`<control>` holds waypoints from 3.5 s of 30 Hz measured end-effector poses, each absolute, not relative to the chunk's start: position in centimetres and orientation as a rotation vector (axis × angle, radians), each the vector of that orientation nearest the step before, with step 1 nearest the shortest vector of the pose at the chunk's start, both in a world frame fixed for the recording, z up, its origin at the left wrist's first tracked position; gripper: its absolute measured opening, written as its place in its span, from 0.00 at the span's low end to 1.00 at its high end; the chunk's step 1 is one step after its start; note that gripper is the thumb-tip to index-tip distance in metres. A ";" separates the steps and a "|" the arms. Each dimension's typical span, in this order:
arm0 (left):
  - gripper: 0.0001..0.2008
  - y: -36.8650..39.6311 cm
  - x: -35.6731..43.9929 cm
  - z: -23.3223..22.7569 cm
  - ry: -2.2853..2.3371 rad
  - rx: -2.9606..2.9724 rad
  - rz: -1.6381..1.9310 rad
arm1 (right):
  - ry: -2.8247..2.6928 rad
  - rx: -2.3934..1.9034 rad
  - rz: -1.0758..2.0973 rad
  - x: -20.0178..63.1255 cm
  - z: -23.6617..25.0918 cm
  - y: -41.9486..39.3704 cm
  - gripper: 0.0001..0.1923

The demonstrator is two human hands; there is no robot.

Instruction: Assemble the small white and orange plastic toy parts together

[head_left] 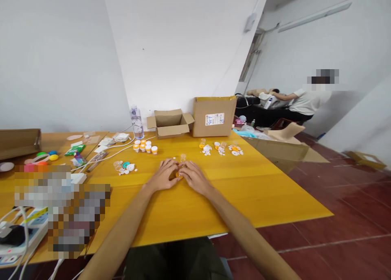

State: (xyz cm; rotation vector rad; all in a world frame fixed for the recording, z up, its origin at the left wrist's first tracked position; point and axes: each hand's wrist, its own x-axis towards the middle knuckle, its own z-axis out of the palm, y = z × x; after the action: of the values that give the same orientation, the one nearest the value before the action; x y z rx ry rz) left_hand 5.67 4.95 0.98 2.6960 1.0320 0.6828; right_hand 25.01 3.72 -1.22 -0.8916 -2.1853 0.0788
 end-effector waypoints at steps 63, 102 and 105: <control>0.09 4.6 5.7 1.3 1.008 2.684 0.648 | -2.236 -0.930 0.070 25.0 -1.4 3.6 0.09; 0.11 4.7 5.3 1.3 1.024 2.639 0.715 | -1.948 -1.083 -0.013 26.2 -2.3 5.3 0.12; 0.13 5.0 5.1 1.0 1.106 2.628 0.783 | -1.934 -1.142 -0.026 26.6 -2.5 5.6 0.12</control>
State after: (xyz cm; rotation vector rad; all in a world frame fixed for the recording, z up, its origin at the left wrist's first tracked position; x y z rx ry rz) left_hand 5.13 4.99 1.00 2.6278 1.1056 0.7826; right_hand 26.65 5.61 -2.49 -1.1416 -1.9336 -0.0263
